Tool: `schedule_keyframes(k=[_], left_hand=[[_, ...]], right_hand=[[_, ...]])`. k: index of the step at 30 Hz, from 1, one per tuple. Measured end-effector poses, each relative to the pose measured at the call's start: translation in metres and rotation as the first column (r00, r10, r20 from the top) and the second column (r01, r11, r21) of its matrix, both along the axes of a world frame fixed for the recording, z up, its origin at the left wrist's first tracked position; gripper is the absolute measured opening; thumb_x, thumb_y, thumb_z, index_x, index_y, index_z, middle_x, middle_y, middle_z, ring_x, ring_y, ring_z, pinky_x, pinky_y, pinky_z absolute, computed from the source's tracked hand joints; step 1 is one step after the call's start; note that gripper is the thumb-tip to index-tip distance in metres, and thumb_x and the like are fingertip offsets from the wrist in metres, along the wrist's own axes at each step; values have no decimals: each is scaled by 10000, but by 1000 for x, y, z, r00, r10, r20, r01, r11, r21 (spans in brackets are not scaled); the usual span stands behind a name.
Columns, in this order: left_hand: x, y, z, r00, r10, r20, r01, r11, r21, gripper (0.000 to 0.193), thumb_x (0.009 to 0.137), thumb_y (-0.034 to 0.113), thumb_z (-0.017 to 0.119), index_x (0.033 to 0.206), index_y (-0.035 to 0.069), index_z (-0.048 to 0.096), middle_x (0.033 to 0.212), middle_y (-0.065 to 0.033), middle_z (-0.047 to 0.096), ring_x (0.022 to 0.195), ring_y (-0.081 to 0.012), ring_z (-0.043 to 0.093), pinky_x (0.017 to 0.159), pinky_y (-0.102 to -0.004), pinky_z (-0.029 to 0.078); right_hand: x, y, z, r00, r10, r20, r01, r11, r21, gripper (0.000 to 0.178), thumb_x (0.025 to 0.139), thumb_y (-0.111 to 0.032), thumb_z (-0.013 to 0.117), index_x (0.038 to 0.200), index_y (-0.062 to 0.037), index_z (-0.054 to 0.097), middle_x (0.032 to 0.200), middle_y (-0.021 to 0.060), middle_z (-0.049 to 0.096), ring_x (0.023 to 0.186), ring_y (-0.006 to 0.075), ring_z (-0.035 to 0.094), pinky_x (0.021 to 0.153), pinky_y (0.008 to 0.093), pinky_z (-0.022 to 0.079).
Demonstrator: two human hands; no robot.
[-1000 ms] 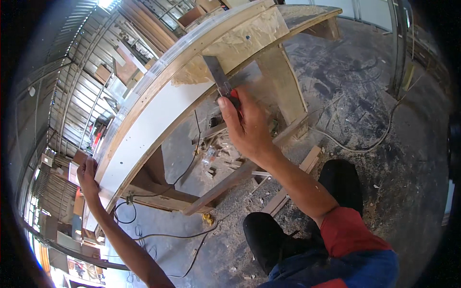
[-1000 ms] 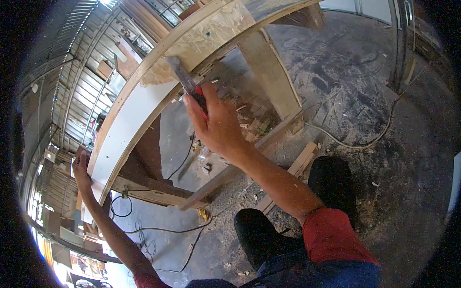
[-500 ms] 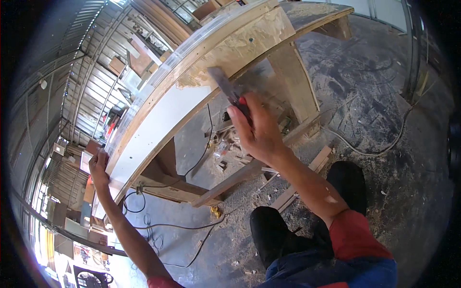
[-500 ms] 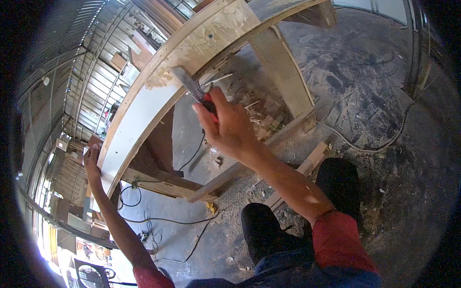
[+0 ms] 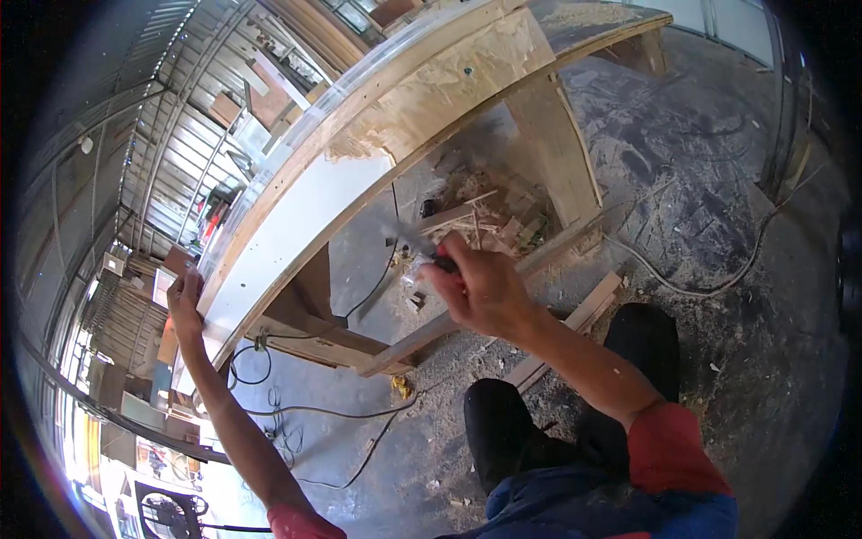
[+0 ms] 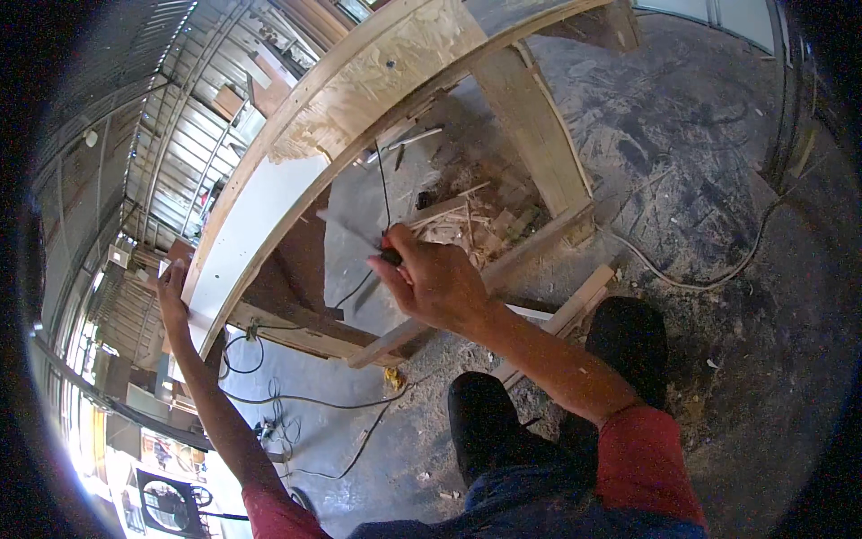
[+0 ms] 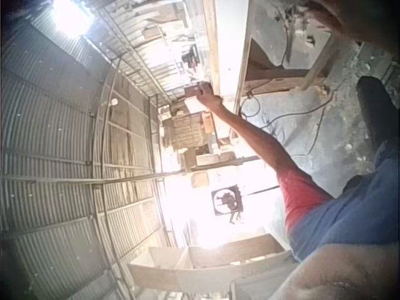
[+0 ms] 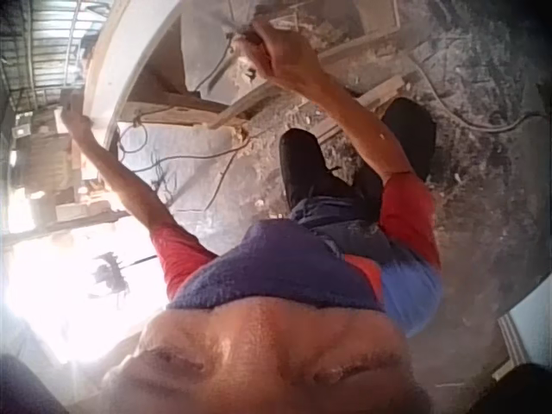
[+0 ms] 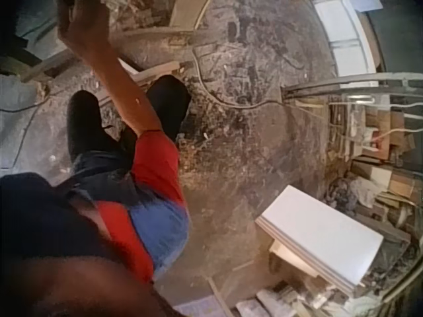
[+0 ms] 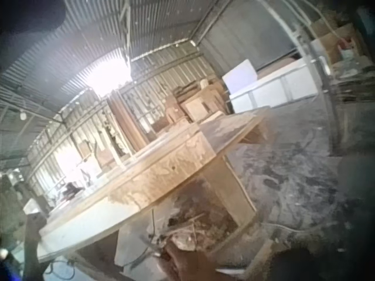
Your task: The person uses a utility knife to scrape and trim the edges of a white wood panel on a workbench, removing excess material.
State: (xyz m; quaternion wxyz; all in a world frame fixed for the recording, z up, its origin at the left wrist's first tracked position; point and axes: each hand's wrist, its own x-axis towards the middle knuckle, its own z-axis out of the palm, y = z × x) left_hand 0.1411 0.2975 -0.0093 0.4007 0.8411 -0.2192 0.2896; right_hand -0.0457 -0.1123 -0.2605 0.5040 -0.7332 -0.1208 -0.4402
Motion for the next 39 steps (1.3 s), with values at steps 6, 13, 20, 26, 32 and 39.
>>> schedule_keyframes(k=[6,13,20,26,32,39], left_hand=[[-5,-12,-1,998,45,50,-49,996,73,381,1019,292,578,714,81,488,688,49,406,643,-69,317,598,-273,251],[-4,-9,0,997,74,-4,-74,994,77,370,1013,305,582,730,73,527,679,52,417,631,-68,322,596,-276,256],[5,2,1,1000,25,-13,-24,997,69,386,1019,316,582,721,77,531,673,54,418,620,-68,326,595,-277,269],[4,7,2,998,42,-40,-37,993,112,380,1018,322,591,737,72,537,688,50,435,629,-63,342,593,-274,271],[10,-1,-7,999,53,-5,-53,998,-20,338,990,303,600,799,24,608,736,22,518,672,-77,418,629,-265,327],[0,10,9,999,27,34,-32,989,143,365,1031,344,599,752,110,581,669,63,482,592,-44,384,561,-251,299]], right_hand=[[11,-28,49,978,-142,153,116,980,164,266,1028,-285,598,1040,-43,489,728,171,663,603,362,692,506,448,518],[17,-28,36,968,-166,188,162,986,34,276,1010,-283,622,1040,-42,489,696,162,663,606,381,692,512,469,536],[-1,-30,22,988,-74,138,84,994,-64,258,1010,-286,616,1030,-56,501,696,143,672,588,379,691,477,468,527],[12,-44,58,965,-173,196,173,985,15,267,1012,-282,613,1067,-45,505,687,153,663,605,387,695,504,475,538],[13,-41,24,980,-131,148,148,983,-109,260,1034,-326,561,1109,-79,524,673,126,654,583,351,697,513,471,543],[2,-33,-14,999,4,-41,-5,1000,-30,204,993,-225,628,1004,-45,530,630,128,578,525,290,614,525,397,476]])
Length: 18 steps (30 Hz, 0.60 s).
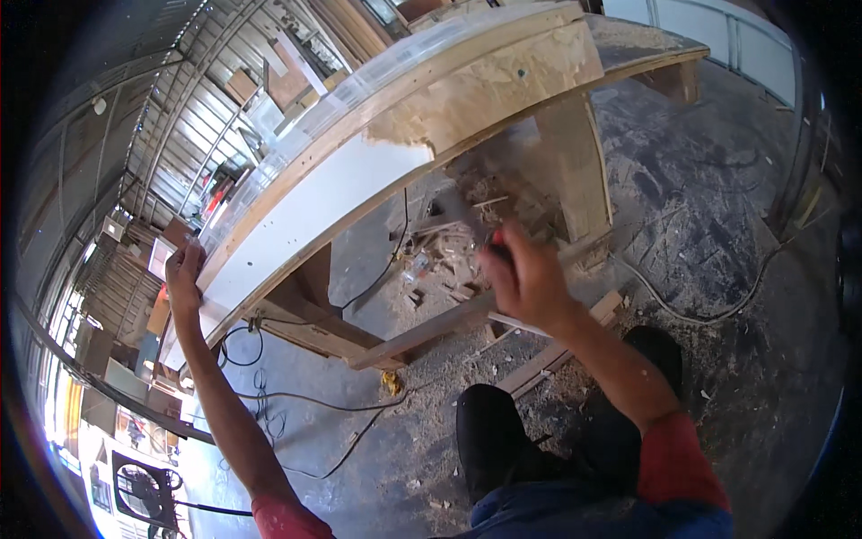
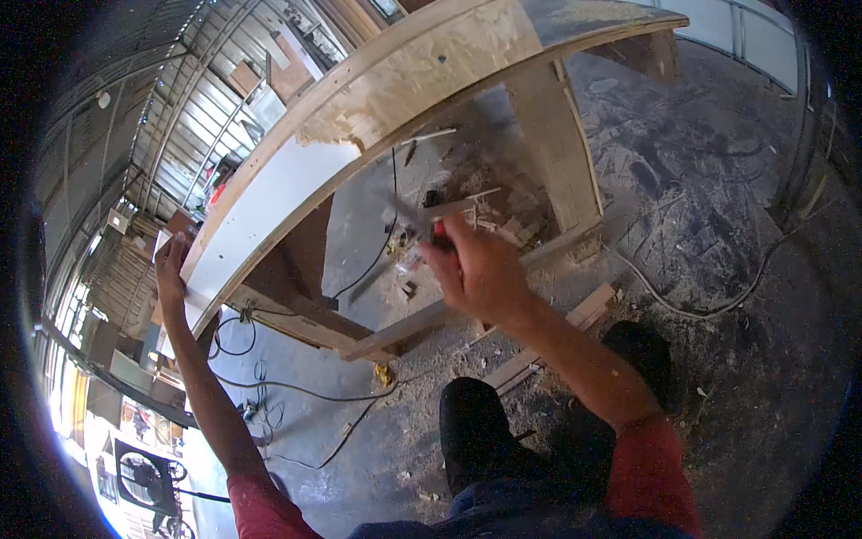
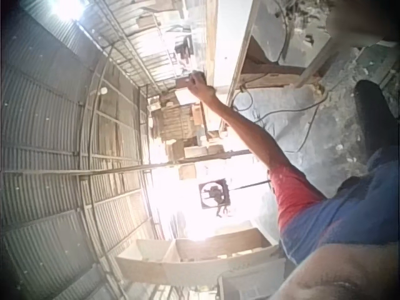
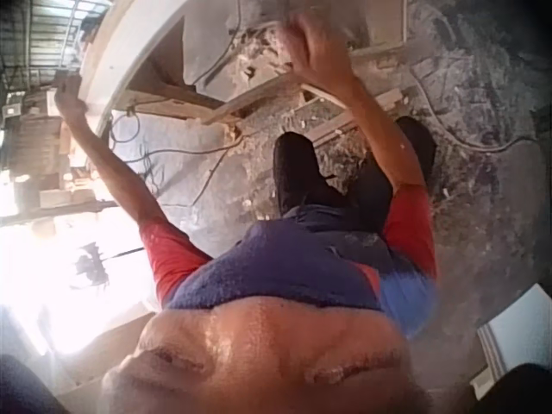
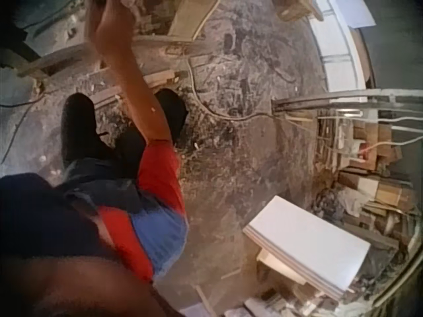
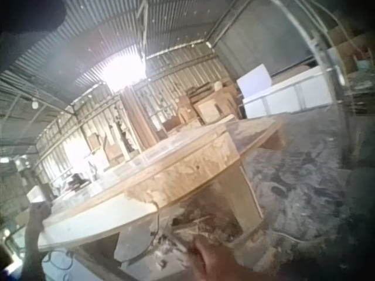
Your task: The person uses a utility knife to scrape and trim the edges of a white wood panel on a workbench, removing excess material.
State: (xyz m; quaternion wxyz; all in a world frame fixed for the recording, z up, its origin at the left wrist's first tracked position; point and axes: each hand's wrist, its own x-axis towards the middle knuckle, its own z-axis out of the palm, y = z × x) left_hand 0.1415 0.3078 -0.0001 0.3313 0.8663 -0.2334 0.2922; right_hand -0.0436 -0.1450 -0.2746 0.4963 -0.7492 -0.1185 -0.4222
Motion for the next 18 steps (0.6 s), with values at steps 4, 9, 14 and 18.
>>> schedule_keyframes(k=[4,9,14,18], left_hand=[[0,-13,-9,998,13,-64,-17,998,-54,385,1028,313,559,729,76,515,678,59,391,635,-65,316,595,-276,245],[-6,-14,-8,999,1,-38,-4,997,-75,384,1031,322,562,732,86,515,687,70,394,631,-54,307,584,-272,231],[-1,-12,-7,997,-12,-75,5,997,-83,388,1016,337,589,735,76,531,684,67,406,631,-59,317,591,-277,247],[15,-9,-16,999,17,30,-16,999,-31,392,996,331,585,713,65,536,680,47,434,635,-68,350,600,-282,272]], right_hand=[[9,-18,58,973,-133,191,130,991,28,273,1017,-308,616,1044,-50,529,667,136,640,566,355,676,493,434,505],[14,-10,73,962,-158,223,176,982,-63,306,1018,-301,617,1070,-16,518,695,167,660,625,381,704,507,447,516],[5,-25,72,977,-99,189,130,978,-161,290,1023,-291,603,1085,-20,523,696,169,665,622,397,696,545,473,536],[-9,-6,2,957,-12,-290,-168,791,-588,253,1007,-241,600,1103,-9,569,744,205,658,655,386,684,586,476,507]])
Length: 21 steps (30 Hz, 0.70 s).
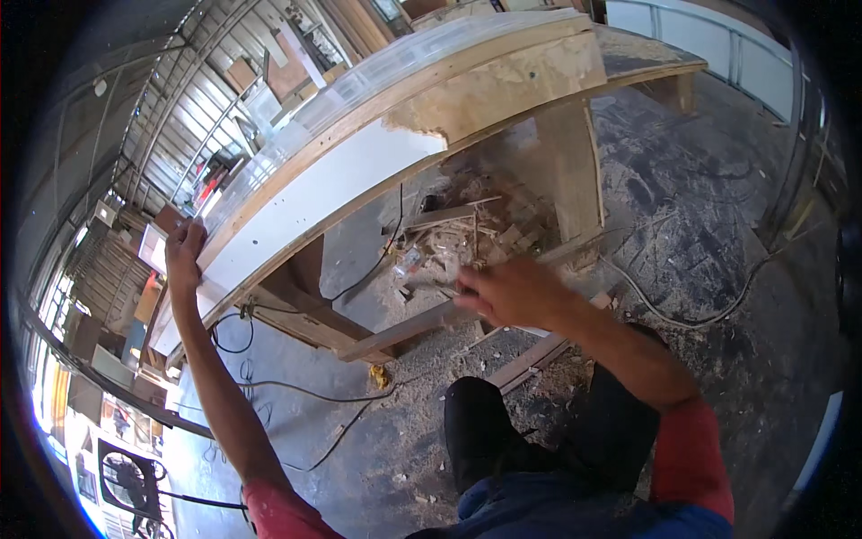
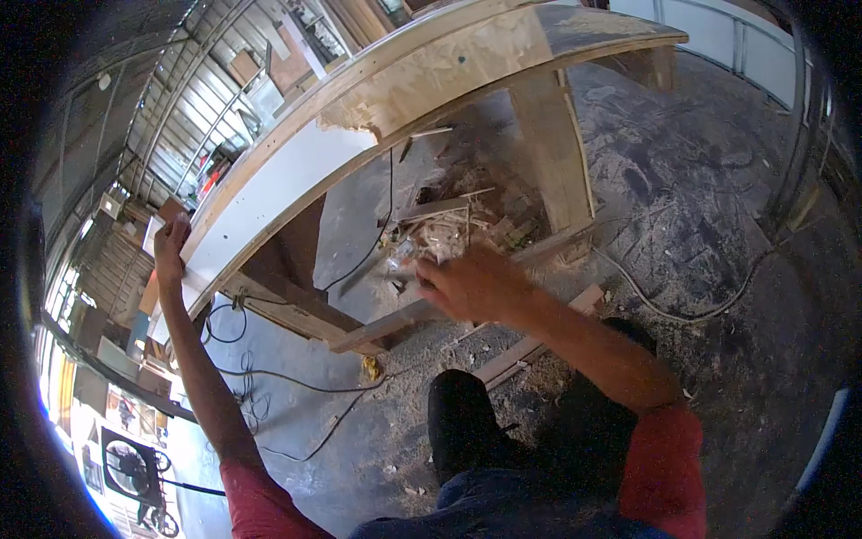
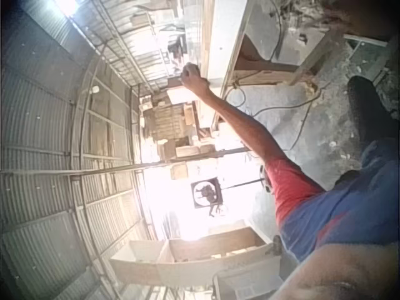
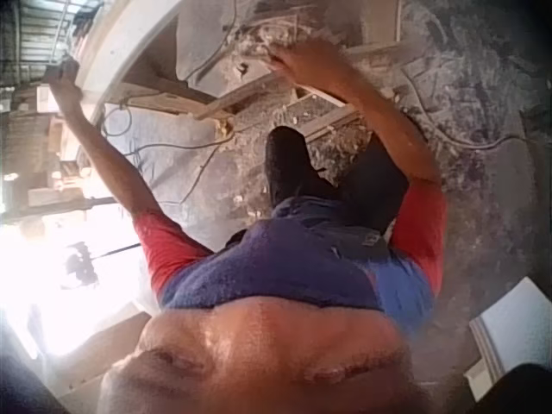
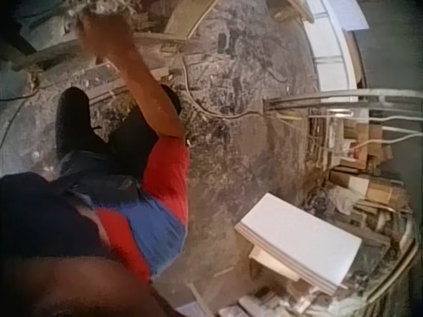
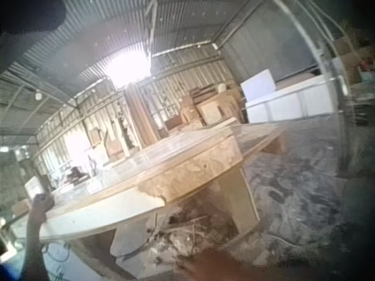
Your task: The person uses a utility knife to scrape and trim the edges of a white wood panel on a workbench, removing excess material.
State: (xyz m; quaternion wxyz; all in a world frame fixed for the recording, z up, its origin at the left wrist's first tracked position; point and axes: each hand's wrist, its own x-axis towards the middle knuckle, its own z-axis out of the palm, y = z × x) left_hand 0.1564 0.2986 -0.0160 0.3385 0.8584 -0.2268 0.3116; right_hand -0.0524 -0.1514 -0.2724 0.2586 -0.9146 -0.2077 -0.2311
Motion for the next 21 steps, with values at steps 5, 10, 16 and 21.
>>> schedule_keyframes(k=[5,10,16,21], left_hand=[[-19,-8,11,998,58,5,-58,992,115,414,999,346,561,701,59,540,655,40,456,625,-74,367,591,-292,285],[-14,-7,7,998,64,10,-64,996,64,430,1010,350,556,688,67,528,649,50,437,618,-67,351,578,-294,268],[-15,-3,5,999,40,-19,-39,999,38,433,1017,347,547,700,52,543,648,48,442,619,-70,353,582,-294,276],[-25,-2,6,997,69,17,-70,996,62,416,1022,338,550,720,52,552,648,49,440,628,-74,358,591,-294,282]], right_hand=[[-2,0,-4,929,-218,300,1,810,587,258,1021,-294,602,1010,-44,538,664,149,616,583,356,661,518,439,479],[16,-3,49,891,-244,384,-90,732,675,257,1023,-287,596,1008,-43,517,682,153,619,585,388,650,507,442,470],[20,10,62,937,-189,293,79,933,351,315,1022,-345,593,1061,-41,522,703,170,656,616,411,666,539,480,524],[15,65,-68,989,101,108,-114,985,127,357,988,-402,642,1077,-63,573,693,126,674,614,333,688,555,453,547]])
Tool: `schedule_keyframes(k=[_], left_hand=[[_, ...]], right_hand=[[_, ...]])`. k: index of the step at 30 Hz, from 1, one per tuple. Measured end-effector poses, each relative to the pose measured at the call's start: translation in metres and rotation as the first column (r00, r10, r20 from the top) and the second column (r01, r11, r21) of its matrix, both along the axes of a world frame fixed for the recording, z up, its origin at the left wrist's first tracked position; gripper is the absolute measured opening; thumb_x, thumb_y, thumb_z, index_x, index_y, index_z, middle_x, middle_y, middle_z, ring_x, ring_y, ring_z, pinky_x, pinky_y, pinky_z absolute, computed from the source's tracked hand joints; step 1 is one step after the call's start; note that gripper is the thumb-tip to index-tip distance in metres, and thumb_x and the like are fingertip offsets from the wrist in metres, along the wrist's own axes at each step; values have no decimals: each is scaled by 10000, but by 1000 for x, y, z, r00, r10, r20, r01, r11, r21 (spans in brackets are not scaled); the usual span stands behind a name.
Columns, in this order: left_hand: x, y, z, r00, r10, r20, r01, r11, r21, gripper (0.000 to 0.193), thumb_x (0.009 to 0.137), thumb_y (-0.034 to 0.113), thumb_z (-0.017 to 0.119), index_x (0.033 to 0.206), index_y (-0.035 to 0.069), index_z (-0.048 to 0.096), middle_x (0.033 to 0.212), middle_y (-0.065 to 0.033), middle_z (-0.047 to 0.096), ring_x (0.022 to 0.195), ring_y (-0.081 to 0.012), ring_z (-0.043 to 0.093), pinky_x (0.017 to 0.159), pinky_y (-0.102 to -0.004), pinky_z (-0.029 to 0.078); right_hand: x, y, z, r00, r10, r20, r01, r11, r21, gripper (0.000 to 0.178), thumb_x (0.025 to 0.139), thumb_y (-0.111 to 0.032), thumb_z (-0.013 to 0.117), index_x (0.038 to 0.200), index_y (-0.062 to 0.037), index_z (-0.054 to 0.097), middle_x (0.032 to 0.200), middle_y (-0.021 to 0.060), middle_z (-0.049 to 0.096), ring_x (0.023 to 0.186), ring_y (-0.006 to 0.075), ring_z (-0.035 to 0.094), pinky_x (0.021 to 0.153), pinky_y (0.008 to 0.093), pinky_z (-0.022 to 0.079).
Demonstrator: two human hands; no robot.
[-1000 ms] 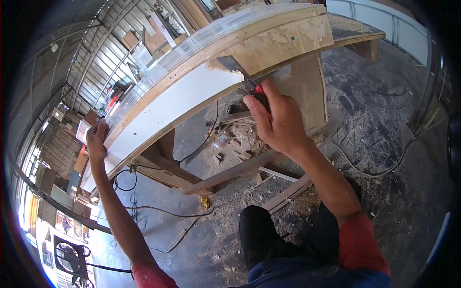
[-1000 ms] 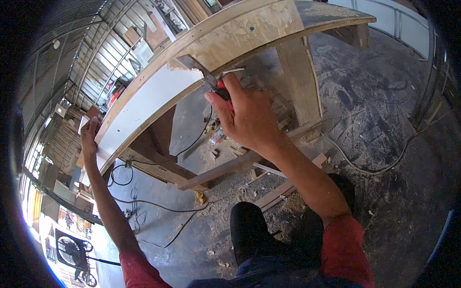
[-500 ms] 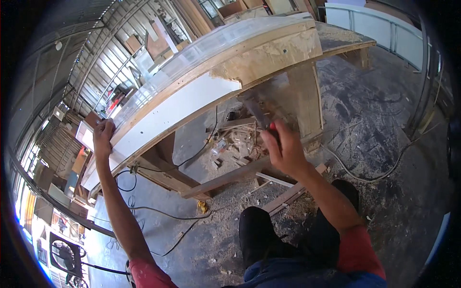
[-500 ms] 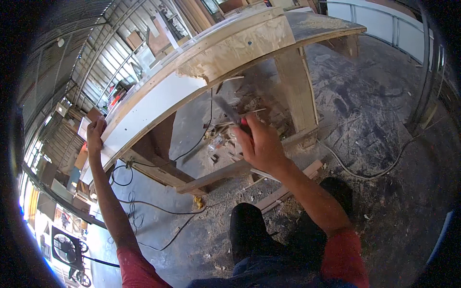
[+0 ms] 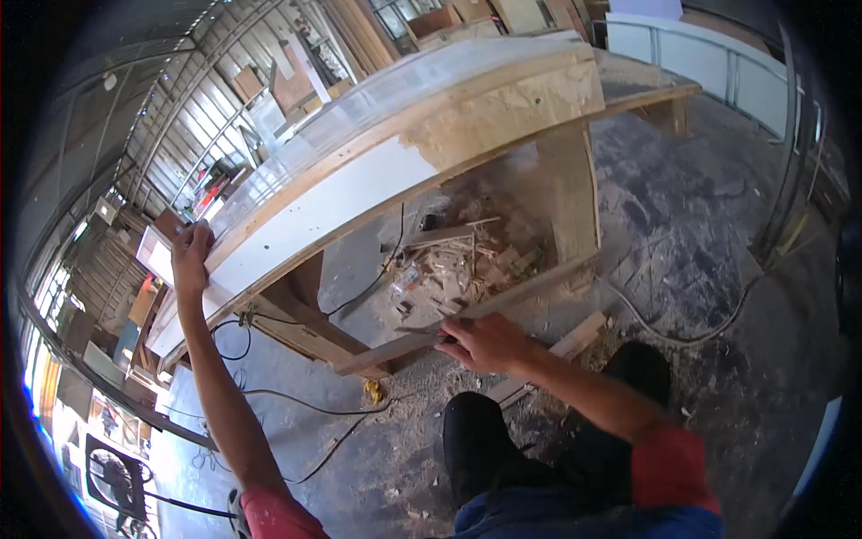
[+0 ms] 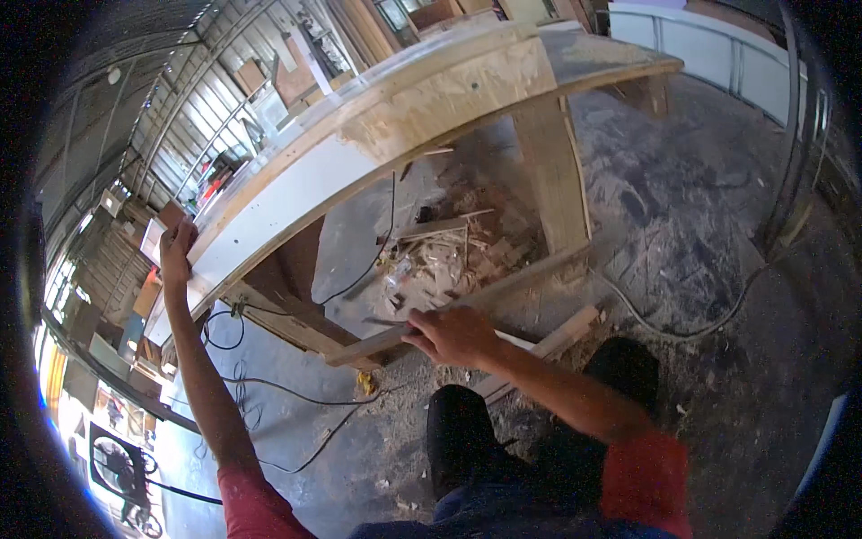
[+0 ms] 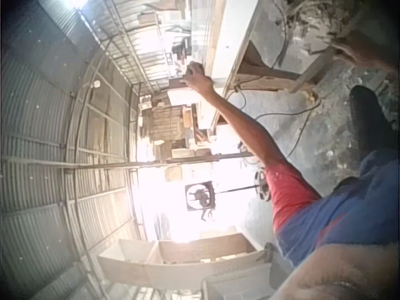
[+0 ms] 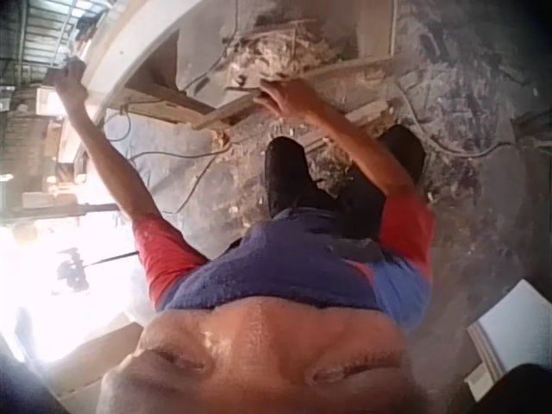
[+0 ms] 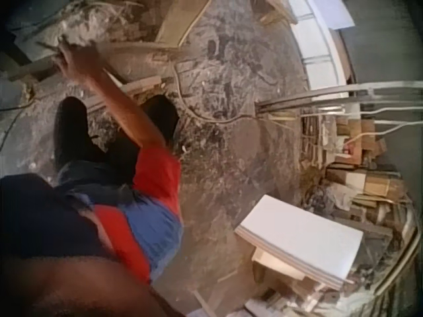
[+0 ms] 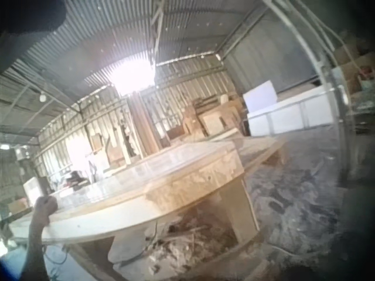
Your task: The person uses a utility knife to scrape and trim the edges of a white wood panel on a workbench, removing excess material.
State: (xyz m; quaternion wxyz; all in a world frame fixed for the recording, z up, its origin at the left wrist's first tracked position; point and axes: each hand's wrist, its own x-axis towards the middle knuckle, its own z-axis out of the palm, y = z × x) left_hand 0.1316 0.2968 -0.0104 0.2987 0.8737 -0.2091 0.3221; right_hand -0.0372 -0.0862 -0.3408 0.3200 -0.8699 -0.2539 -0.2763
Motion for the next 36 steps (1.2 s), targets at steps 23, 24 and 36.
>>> schedule_keyframes(k=[23,24,36], left_hand=[[-35,-75,-9,995,63,75,-60,997,-40,440,987,382,602,784,-1,676,674,-1,564,662,-87,471,616,-294,359],[-30,-66,-8,994,65,84,-61,997,-46,458,993,394,585,782,-4,672,674,-7,565,660,-92,472,619,-299,364],[-24,-51,-23,998,6,69,9,977,-214,450,1039,407,564,922,-2,709,868,-20,680,794,-104,555,766,-293,442]], right_hand=[[-41,-57,-4,980,-112,-163,136,979,151,341,1023,-380,594,1095,-48,564,849,117,746,728,281,752,623,436,593],[-40,-54,-2,979,-108,-174,140,974,178,329,1003,-361,630,1068,-44,564,860,121,739,731,298,743,629,432,588],[-81,-59,-33,673,-187,-715,71,979,-190,360,961,-409,669,1115,-85,645,863,153,736,792,370,722,688,483,565]])
